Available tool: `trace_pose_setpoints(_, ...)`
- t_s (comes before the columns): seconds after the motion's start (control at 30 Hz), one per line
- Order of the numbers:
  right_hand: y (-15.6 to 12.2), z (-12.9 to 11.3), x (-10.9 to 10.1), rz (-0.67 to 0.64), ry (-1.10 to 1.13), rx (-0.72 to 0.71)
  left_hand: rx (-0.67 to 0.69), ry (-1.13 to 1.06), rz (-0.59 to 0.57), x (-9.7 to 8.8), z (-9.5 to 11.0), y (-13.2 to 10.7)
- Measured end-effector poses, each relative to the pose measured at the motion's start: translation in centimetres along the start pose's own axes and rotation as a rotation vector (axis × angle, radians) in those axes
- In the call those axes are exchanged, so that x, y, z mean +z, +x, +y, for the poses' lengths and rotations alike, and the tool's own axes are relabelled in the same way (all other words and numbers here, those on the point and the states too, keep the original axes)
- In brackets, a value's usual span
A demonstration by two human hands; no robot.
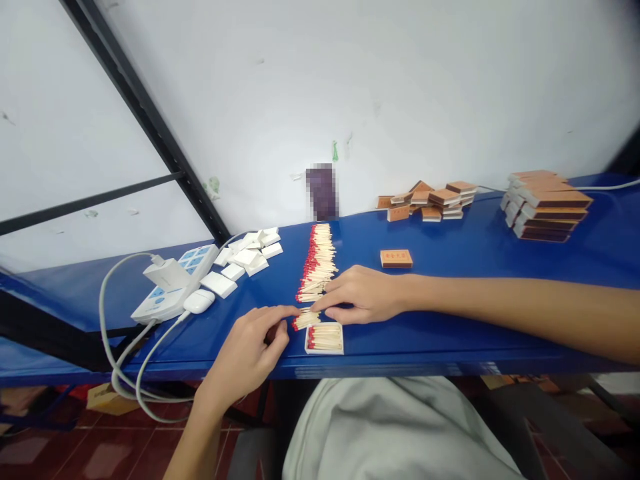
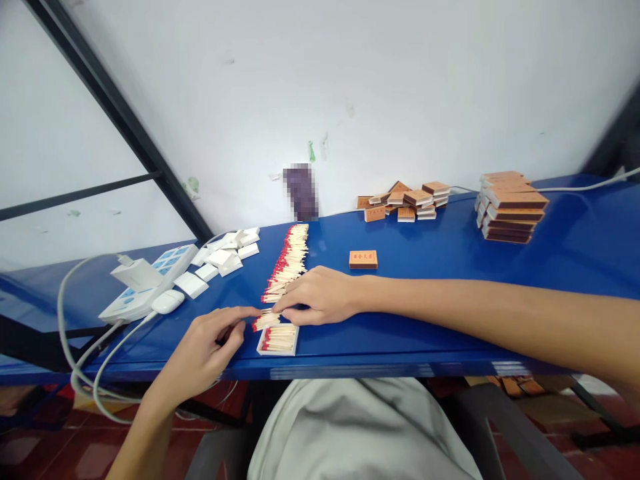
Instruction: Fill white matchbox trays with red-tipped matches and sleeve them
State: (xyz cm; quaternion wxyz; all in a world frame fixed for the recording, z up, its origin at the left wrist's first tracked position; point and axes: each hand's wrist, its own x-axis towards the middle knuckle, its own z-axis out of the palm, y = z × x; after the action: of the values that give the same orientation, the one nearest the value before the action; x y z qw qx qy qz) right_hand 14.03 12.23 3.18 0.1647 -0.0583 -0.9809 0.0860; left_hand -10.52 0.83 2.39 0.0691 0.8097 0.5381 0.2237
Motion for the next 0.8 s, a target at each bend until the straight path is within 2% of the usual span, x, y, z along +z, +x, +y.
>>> trace_pose_setpoints(0.27,0.05,0.01,0.01,-0.004,-0.005,-0.012,0.058,-0.006,-0.046,-0.16,-0.06,0.14)
trace_pose_setpoints(0.6,0.05,-0.05,0.03,-0.007,-0.019,-0.001,0.061,-0.006,-0.038,-0.14,0.09,0.25)
trace_pose_setpoints(0.8,0.05,0.02,0.01,-0.008,-0.015,-0.041,0.029,0.002,-0.023,-0.11,-0.01,-0.03)
